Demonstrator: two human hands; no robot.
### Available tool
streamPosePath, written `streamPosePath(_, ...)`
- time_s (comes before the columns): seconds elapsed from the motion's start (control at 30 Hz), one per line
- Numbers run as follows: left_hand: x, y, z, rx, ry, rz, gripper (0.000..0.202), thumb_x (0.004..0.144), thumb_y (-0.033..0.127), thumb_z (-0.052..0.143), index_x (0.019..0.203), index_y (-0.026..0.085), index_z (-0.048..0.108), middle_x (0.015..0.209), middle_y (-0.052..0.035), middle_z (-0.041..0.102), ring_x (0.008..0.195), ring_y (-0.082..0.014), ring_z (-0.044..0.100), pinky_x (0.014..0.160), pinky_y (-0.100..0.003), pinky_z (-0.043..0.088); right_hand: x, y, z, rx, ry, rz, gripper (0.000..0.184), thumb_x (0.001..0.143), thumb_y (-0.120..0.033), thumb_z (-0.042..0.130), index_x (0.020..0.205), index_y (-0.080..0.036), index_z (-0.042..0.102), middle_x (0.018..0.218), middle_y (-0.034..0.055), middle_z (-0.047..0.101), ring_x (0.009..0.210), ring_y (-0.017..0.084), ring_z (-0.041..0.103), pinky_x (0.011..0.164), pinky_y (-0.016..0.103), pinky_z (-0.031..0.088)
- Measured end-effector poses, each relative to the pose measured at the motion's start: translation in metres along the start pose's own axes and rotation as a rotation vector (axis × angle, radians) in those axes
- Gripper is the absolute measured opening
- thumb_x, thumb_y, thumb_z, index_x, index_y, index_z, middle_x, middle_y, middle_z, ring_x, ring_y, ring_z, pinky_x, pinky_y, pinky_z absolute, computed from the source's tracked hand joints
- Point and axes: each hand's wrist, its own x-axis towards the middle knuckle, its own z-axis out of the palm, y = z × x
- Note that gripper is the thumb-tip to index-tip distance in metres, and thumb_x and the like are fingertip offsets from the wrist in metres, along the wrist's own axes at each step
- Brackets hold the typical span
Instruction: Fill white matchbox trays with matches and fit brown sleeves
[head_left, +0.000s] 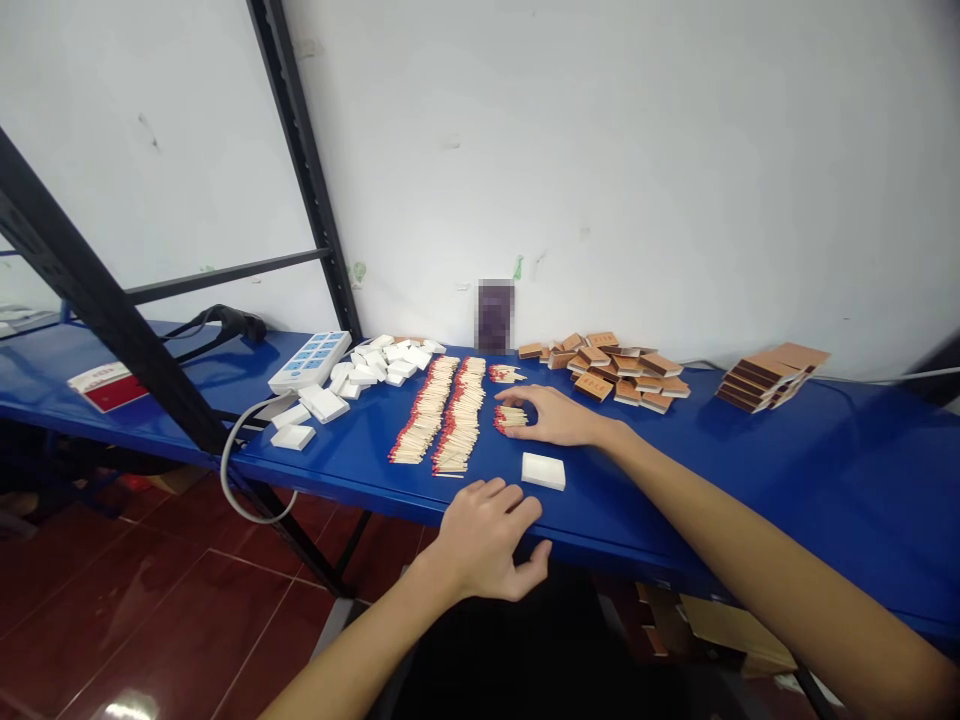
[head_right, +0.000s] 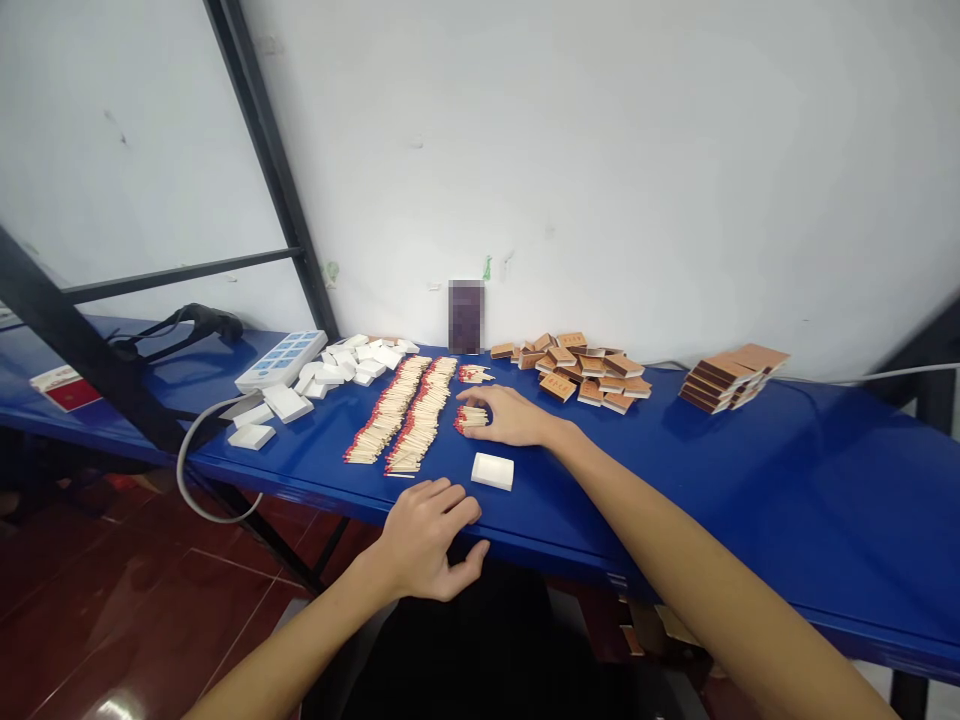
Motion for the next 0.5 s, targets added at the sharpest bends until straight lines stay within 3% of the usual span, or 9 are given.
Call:
streamPosePath(0.3, -0.0002, 0.0, -0.0007, 0.004, -0.017, -0.003, 0.016, 0.076, 0.034, 0.059, 0.08, 0.02, 0.055, 0.069, -0.0001, 0.056, 0.064, -0.0185, 0.053, 0.057, -0.032, 0.038, 0.0002, -0.0021, -0.0001, 0.035, 0.033, -0.018, 0.044, 0.082, -0.037, 0.069, 0.123, -0.021, 0.066, 0.129, 0.0085, 0.067, 0.118, 0.028, 0.062, 0.103, 0.041, 0.047)
streamPosePath(0.5, 0.0007, 0.0, -0.0018, 0.005, -0.001, -0.001, 0.015, 0.076, 0.034, 0.058, 0.079, 0.02, 0.055, 0.068, -0.0002, 0.056, 0.065, -0.0189, 0.054, 0.056, -0.033, 0.039, 0.0005, -0.006, -0.0017, 0.021, 0.025, -0.022, 0.033, 0.083, -0.036, 0.067, 0.111, -0.019, 0.071, 0.115, 0.0083, 0.073, 0.105, 0.026, 0.067, 0.093, 0.037, 0.052)
